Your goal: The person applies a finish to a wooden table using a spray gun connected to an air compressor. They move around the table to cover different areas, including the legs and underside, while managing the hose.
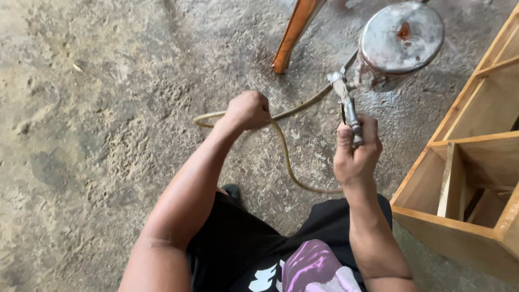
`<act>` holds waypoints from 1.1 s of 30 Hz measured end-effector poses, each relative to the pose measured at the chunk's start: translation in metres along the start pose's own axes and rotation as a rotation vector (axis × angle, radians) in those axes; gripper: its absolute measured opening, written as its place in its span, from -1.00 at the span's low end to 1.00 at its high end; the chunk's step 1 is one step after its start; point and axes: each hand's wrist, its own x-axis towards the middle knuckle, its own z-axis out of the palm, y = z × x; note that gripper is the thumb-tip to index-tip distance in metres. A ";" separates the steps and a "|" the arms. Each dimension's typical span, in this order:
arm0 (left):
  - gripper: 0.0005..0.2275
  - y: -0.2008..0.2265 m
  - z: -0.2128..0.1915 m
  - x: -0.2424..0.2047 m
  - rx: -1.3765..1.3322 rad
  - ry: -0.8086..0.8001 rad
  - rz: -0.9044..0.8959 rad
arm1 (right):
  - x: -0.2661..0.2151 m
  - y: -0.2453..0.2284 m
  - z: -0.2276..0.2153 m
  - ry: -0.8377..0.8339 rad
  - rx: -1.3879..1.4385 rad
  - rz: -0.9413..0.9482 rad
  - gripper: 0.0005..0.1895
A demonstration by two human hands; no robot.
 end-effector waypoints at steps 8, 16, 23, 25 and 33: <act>-0.89 0.015 -0.017 -0.020 -0.123 0.376 0.236 | 0.040 -0.032 -0.031 0.147 0.271 -0.129 -0.52; -0.86 0.013 -0.025 -0.024 -0.190 0.445 0.226 | 0.074 -0.055 -0.038 0.213 0.315 -0.219 -0.41; -0.88 0.015 -0.021 -0.022 -0.127 0.490 0.277 | 0.073 -0.037 -0.028 0.215 0.257 -0.316 -0.35; -0.89 0.016 -0.021 -0.022 -0.126 0.469 0.268 | 0.080 -0.028 -0.027 0.266 0.275 -0.330 -0.37; -0.87 0.017 -0.019 -0.023 -0.141 0.383 0.220 | 0.090 0.006 -0.031 0.337 0.350 -0.246 -0.40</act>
